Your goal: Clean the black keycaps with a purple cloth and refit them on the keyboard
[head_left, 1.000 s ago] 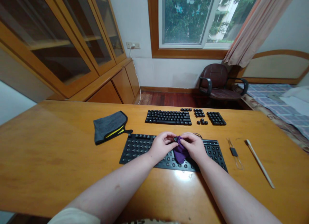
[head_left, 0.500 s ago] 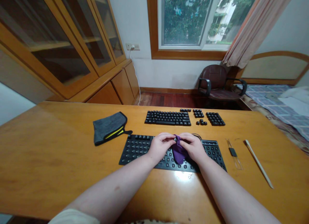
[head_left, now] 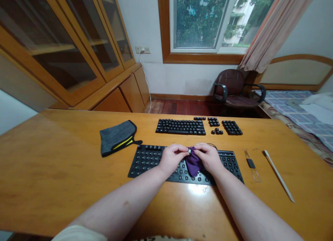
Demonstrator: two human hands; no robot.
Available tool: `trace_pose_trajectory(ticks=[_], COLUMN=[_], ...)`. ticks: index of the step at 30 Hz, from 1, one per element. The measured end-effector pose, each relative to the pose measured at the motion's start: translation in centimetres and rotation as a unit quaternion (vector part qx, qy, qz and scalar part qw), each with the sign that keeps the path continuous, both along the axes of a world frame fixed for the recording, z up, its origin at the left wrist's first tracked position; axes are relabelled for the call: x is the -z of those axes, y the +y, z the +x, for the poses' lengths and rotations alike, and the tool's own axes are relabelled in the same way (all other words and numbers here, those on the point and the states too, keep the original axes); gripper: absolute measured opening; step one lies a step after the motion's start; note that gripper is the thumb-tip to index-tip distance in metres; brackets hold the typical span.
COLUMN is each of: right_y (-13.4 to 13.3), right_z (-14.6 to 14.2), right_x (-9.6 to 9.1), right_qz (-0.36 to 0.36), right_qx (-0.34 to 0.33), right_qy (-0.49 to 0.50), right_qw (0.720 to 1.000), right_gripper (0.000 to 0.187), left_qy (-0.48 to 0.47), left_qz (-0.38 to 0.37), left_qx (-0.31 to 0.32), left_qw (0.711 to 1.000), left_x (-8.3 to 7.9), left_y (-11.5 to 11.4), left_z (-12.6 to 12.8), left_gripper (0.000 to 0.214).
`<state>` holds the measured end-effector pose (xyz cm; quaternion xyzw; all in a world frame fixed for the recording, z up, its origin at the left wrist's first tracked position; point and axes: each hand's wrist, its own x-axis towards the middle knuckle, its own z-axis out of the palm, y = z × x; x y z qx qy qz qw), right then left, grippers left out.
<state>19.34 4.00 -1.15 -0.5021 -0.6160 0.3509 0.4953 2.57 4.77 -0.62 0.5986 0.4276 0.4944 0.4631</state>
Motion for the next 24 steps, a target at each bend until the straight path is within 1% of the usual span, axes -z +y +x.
trace_pose_trajectory(ticks=[3, 7, 14, 20, 24], right_y=[-0.1, -0.12, 0.12, 0.06, -0.06], right_z=[-0.13, -0.08, 0.11, -0.02, -0.15], right_x=[-0.31, -0.26, 0.29, 0.03, -0.06], right_qz=[-0.001, -0.006, -0.007, -0.015, -0.015], right_qx=[-0.021, -0.044, -0.025, 0.007, 0.015], right_qy=[0.003, 0.012, 0.025, 0.005, 0.0], right_qw=[1.0, 0.999, 0.999, 1.0, 1.0], right_gripper=[0.005, 0.012, 0.004, 0.005, 0.008], left_qy=[-0.01, -0.007, 0.008, 0.016, -0.011], left_qz=[-0.014, -0.013, -0.026, -0.037, -0.064], left_qx=[-0.011, -0.009, -0.003, -0.01, 0.0], left_qw=[1.0, 1.0, 1.0, 0.999, 0.998], left_x=[0.03, 0.09, 0.03, -0.36, -0.17], left_y=[0.02, 0.07, 0.03, 0.0, -0.07], left_z=[0.07, 0.1, -0.04, 0.03, 0.22], left_gripper=[0.005, 0.004, 0.005, 0.007, 0.015])
